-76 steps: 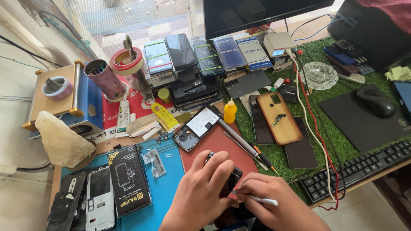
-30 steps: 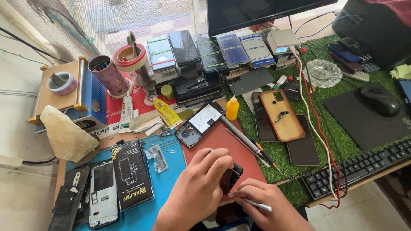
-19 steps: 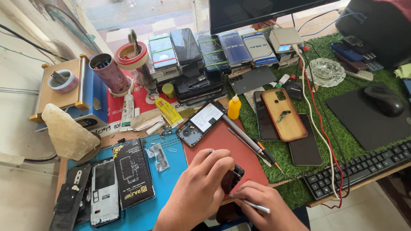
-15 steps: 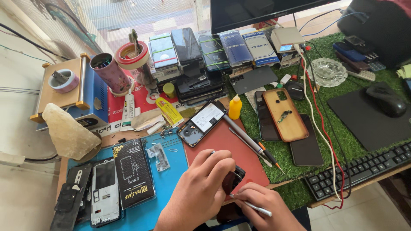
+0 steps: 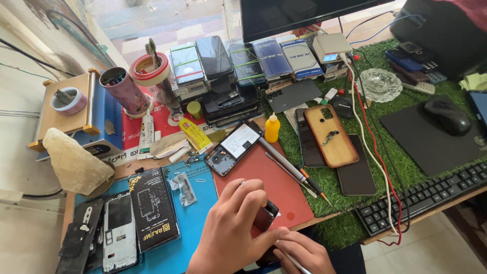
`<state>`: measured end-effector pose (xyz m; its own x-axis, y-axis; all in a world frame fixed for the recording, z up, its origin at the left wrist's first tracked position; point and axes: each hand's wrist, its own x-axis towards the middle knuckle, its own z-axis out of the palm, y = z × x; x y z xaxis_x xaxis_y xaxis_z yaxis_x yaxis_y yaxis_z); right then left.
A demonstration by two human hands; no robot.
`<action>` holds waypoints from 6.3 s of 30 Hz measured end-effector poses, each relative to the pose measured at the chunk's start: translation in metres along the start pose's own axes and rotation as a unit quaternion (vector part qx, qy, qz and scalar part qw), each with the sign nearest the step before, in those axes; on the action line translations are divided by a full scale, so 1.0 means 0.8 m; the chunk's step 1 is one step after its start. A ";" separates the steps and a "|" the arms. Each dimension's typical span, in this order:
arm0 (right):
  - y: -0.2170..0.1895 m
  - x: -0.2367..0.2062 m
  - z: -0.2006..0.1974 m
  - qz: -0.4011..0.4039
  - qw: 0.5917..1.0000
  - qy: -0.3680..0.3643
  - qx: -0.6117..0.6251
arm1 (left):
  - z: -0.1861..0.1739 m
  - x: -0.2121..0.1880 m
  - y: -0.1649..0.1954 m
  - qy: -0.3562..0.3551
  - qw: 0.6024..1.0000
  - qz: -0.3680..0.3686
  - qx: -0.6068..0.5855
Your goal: The person pries open a smartphone, working a tool along the edge of the phone to separate its back or screen. They then apply liquid from a yellow squeeze bottle onto the phone and continue prying and handling the phone and its separated screen part on the workbench.
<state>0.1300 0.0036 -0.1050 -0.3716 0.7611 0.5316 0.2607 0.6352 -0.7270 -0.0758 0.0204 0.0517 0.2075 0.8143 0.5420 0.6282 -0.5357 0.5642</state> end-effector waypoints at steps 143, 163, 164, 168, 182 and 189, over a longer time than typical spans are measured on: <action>-0.020 0.120 -0.046 -0.009 0.961 -0.154 0.232 | -0.023 -0.024 -0.027 0.000 0.999 0.045 -0.025; 0.120 -0.108 -0.092 0.227 0.861 -0.146 0.431 | 0.007 -0.024 -0.019 0.071 0.996 0.059 -0.006; 0.124 -0.108 -0.094 0.238 0.860 -0.166 0.419 | 0.007 -0.025 -0.019 0.070 0.996 0.059 -0.005; 0.130 -0.098 -0.097 0.266 0.854 -0.212 0.393 | 0.010 -0.024 -0.018 0.079 0.995 0.061 0.004; 0.126 -0.086 -0.096 0.373 0.817 -0.271 0.348 | 0.014 -0.023 -0.012 0.091 0.994 0.056 0.027; 0.087 -0.061 -0.091 0.239 0.885 -0.247 0.315 | 0.015 -0.025 -0.014 0.088 0.994 0.055 0.027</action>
<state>0.2311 0.0202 -0.1501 -0.7375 0.6740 -0.0429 0.0025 -0.0608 -0.9981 -0.0781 0.0131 0.0269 0.1454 0.6971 0.7021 0.6498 -0.6024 0.4635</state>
